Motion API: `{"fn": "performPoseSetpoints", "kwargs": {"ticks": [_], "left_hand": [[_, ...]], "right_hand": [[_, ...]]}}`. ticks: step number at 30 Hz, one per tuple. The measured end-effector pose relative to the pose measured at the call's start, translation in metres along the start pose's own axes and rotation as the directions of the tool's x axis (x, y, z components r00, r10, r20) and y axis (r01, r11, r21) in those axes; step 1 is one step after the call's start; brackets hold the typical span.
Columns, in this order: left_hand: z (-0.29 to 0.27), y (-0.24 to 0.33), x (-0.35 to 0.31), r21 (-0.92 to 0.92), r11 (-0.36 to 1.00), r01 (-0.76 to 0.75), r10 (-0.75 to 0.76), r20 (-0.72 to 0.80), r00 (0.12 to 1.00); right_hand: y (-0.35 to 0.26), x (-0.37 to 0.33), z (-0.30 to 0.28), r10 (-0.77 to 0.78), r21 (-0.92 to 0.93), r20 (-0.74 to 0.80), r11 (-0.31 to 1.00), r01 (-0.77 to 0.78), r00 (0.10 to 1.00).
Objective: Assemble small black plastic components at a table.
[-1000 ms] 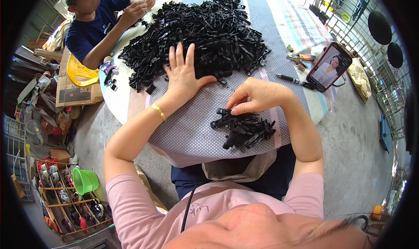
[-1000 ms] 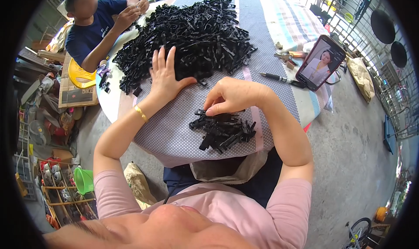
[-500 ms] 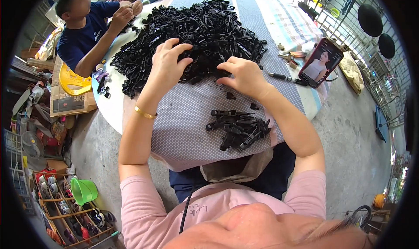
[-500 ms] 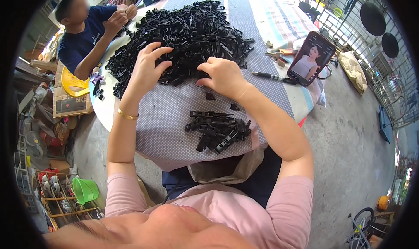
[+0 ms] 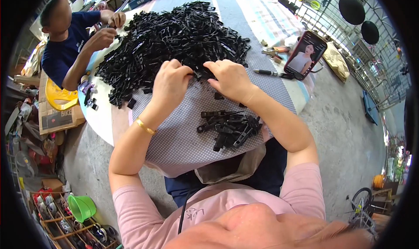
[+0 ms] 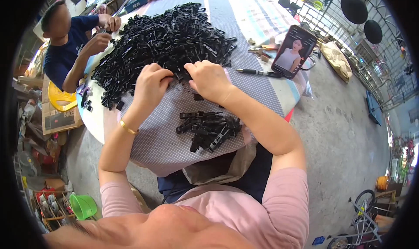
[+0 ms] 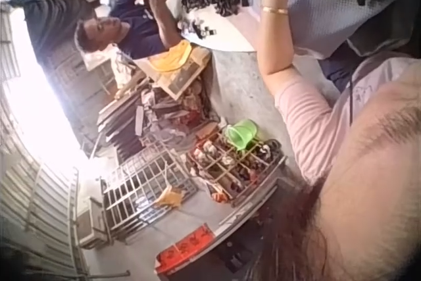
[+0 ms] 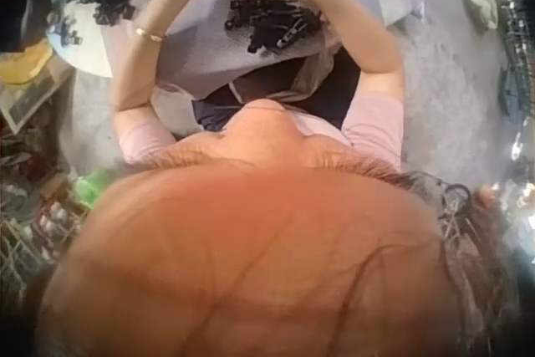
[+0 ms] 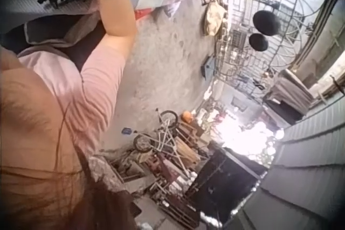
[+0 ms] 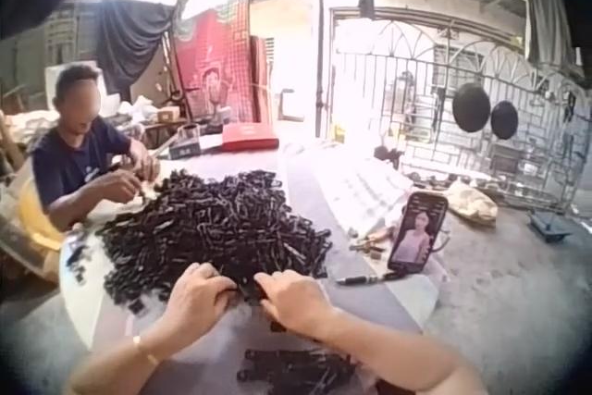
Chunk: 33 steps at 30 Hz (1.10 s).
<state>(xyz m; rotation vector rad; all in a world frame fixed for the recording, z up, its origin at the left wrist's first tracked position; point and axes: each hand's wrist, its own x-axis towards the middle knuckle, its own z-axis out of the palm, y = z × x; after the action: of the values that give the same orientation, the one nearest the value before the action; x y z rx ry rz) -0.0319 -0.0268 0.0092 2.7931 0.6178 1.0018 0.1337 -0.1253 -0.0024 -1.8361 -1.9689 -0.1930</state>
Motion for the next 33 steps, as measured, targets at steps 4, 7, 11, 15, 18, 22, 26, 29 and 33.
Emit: {"fn": "performPoseSetpoints", "kwargs": {"ticks": [4,7,11,15,18,22,26,29,33], "left_hand": [[-0.006,-0.001,0.005,-0.486,0.862,0.142,-0.198,-0.066,0.978],[-0.006,-0.002,0.005,-0.594,0.741,0.313,-0.324,0.092,0.941],[-0.001,0.002,0.006,-0.652,0.694,0.305,-0.304,0.118,0.945],[-0.002,0.002,0.004,-0.737,0.587,0.336,-0.330,0.161,0.930],[-0.002,0.002,0.003,-0.805,0.446,0.392,-0.350,0.246,0.904],[0.003,0.007,0.003,-0.862,0.109,0.495,-0.388,0.421,0.820],[0.005,0.009,0.001,-0.860,-0.071,0.505,-0.372,0.492,0.787],[0.006,0.009,-0.002,-0.858,-0.128,0.497,-0.362,0.507,0.783],[0.006,0.009,-0.004,-0.850,-0.152,0.504,-0.340,0.524,0.781]], "right_hand": [[0.003,0.000,0.004,0.031,0.034,0.014,0.999,-0.031,0.999],[0.009,-0.003,0.000,-0.011,0.212,0.007,0.977,0.010,1.000],[0.016,-0.002,-0.021,0.064,0.516,0.047,0.853,-0.079,0.997],[0.018,0.002,-0.028,0.153,0.807,0.071,0.572,-0.147,0.986],[0.014,0.004,-0.028,0.165,0.890,0.103,0.425,-0.165,0.981],[0.006,0.002,-0.024,0.133,0.963,0.074,0.246,-0.106,0.988],[-0.003,0.003,-0.024,0.148,0.964,0.037,0.254,-0.074,0.988],[-0.006,0.002,-0.023,0.186,0.934,-0.007,0.353,-0.060,0.983],[-0.009,0.002,-0.014,0.201,0.841,-0.197,0.538,0.060,0.960]]}}
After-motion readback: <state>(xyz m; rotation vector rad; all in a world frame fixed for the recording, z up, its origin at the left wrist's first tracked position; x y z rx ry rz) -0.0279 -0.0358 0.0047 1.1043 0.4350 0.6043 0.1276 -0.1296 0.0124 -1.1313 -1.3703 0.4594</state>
